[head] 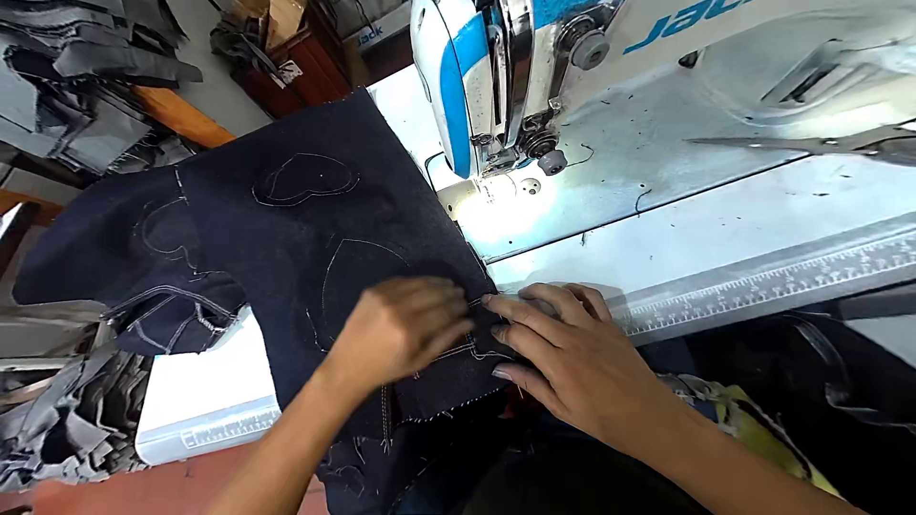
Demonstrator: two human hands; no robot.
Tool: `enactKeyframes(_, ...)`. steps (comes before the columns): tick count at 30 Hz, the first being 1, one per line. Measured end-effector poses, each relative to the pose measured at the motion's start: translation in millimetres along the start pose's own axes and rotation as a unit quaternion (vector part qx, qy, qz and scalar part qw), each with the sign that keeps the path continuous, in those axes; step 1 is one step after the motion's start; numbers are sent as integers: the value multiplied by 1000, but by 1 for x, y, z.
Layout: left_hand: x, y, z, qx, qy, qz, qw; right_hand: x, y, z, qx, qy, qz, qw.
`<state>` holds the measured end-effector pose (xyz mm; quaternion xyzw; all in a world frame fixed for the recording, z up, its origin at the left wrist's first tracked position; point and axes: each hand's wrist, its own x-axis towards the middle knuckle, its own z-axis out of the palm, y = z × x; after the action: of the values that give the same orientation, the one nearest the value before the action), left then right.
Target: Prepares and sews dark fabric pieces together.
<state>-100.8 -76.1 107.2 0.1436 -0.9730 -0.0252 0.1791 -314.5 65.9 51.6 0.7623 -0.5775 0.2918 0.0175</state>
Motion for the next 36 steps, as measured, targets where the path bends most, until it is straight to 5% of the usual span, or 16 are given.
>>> enactKeyframes(4, 17, -28, 20, 7, -62, -181, 982, 8, 9, -14, 0, -32, -20, 999)
enactKeyframes(15, 74, -82, 40, -65, -74, -99, 990, 23, 45, -17, 23, -48, 19, 998)
enactKeyframes(24, 66, -59, 34, -34, -89, -160, 982, 15, 48, -17, 51, -36, 19, 998)
enactKeyframes(29, 68, -61, 44, -51, -25, -162, 985, 15, 48, -18, 67, -43, 23, 997)
enactKeyframes(36, 74, -65, 40, -39, -51, -148, 987, 23, 36, -18, 25, -54, 19, 998)
